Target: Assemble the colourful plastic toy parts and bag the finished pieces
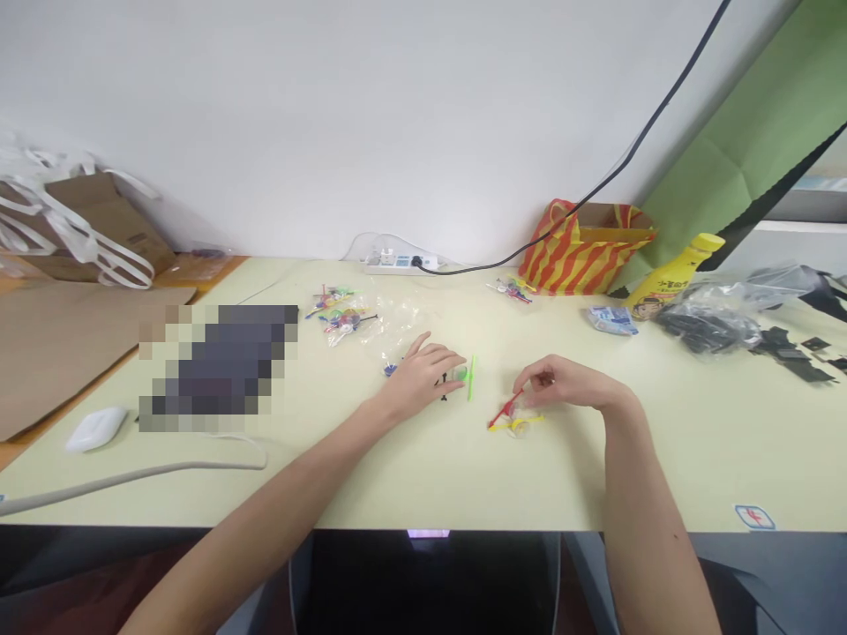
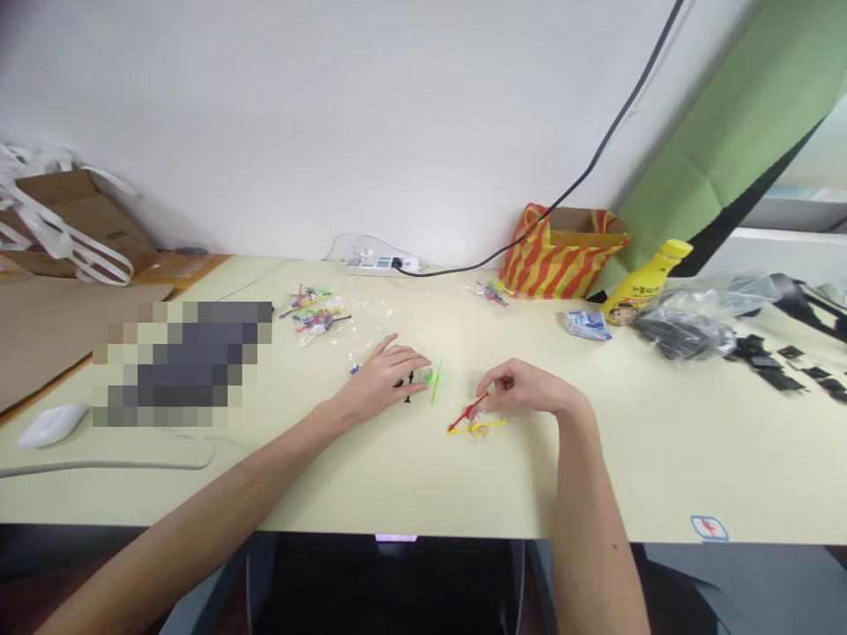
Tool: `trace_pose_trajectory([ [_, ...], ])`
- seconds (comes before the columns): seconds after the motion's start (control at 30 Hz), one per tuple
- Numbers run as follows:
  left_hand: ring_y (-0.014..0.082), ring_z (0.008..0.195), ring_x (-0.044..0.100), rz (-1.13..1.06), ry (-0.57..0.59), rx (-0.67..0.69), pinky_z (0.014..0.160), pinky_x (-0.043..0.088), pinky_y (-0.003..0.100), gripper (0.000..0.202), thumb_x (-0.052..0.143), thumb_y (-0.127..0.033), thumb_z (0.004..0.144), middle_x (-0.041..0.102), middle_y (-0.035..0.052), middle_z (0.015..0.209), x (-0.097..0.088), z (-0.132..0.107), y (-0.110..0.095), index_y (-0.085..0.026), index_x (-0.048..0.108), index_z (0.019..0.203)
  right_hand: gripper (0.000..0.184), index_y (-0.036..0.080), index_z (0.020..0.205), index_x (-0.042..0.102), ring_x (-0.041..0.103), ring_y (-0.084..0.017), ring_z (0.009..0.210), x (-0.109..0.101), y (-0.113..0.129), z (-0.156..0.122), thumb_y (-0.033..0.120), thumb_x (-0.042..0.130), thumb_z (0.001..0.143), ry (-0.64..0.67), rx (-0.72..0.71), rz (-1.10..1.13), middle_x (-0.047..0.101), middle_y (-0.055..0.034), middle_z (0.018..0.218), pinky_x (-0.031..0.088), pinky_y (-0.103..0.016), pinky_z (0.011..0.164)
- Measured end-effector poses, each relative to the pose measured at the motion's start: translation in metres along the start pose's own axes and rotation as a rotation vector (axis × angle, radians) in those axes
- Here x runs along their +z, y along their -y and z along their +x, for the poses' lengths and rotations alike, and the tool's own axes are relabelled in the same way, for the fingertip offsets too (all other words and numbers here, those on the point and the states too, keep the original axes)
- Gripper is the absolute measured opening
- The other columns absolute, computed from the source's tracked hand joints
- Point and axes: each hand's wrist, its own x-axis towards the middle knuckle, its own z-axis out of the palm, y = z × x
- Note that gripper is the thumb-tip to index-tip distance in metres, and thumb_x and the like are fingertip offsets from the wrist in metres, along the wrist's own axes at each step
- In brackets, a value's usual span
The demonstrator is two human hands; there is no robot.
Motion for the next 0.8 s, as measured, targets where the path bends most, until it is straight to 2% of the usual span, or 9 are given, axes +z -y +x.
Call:
trace_pose_trajectory([
  [0.1,0.0197,0.115,0.065,-0.012,-0.072,0.057,0.125,0.028,0.053,0.028,0.061,-0.039,0.099,0.074,0.0051,0.117,-0.002,0.002,-0.005,-0.024,0.067,0.122,0.033,0.019,0.093,0.081,0.041,-0.011,0.056,0.0,-0.004,0.0,0.043,0.079,0.07,-0.014,0.021,-0.001,0.051,0.0031,0.058,0.032,-0.025,0.053],
  [0.2,0.018,0.111,0.066,-0.019,-0.123,0.109,0.123,0.034,0.049,0.024,0.06,-0.035,0.099,0.074,0.0043,0.114,-0.003,0.004,-0.012,-0.023,0.068,0.118,0.024,0.018,0.085,0.08,0.045,-0.012,0.056,0.004,-0.007,0.005,0.036,0.078,0.068,-0.058,0.019,0.006,0.055,0.0027,0.058,0.035,-0.025,0.054],
  [0.3,0.017,0.109,0.067,-0.019,-0.136,0.137,0.121,0.037,0.047,0.022,0.058,-0.033,0.1,0.075,0.004,0.113,-0.003,0.004,-0.018,-0.023,0.068,0.118,0.015,0.018,0.075,0.077,0.049,-0.013,0.057,0.007,-0.01,0.01,0.032,0.075,0.069,-0.062,0.013,-0.013,0.059,0.0019,0.059,0.036,-0.025,0.055],
  [0.4,0.0164,0.11,0.067,-0.02,-0.12,0.144,0.121,0.038,0.047,0.023,0.053,-0.028,0.102,0.074,0.0041,0.114,-0.003,0.004,-0.02,-0.023,0.067,0.12,0.014,0.018,0.073,0.076,0.05,-0.013,0.059,0.007,-0.01,0.013,0.031,0.071,0.072,-0.063,0.009,-0.046,0.061,0.0012,0.061,0.037,-0.026,0.056],
  [0.5,0.0164,0.111,0.066,-0.026,-0.107,0.15,0.121,0.038,0.047,0.025,0.049,-0.024,0.104,0.074,0.0042,0.115,-0.003,0.004,-0.02,-0.023,0.066,0.123,0.015,0.019,0.078,0.077,0.051,-0.014,0.064,0.006,-0.007,0.013,0.032,0.071,0.075,-0.134,-0.045,-0.053,0.064,-0.0001,0.068,0.04,-0.027,0.062],
  [0.63,0.0165,0.111,0.066,-0.047,-0.113,0.149,0.121,0.038,0.048,0.028,0.048,-0.022,0.104,0.073,0.0047,0.115,-0.004,0.003,-0.02,-0.024,0.064,0.127,0.017,0.02,0.082,0.075,0.059,-0.019,0.081,0.004,0.003,0.009,0.036,0.072,0.079,-0.245,-0.15,0.026,0.07,-0.005,0.087,0.048,-0.032,0.077],
  [0.8,0.0154,0.108,0.067,-0.084,-0.143,0.138,0.119,0.041,0.047,0.031,0.042,-0.018,0.105,0.073,0.0055,0.112,-0.005,0.003,-0.019,-0.023,0.063,0.128,0.02,0.02,0.08,0.074,0.06,-0.02,0.081,0.008,0.014,0.009,0.04,0.076,0.08,-0.328,-0.231,0.186,0.07,-0.0055,0.084,0.048,-0.035,0.081],
])
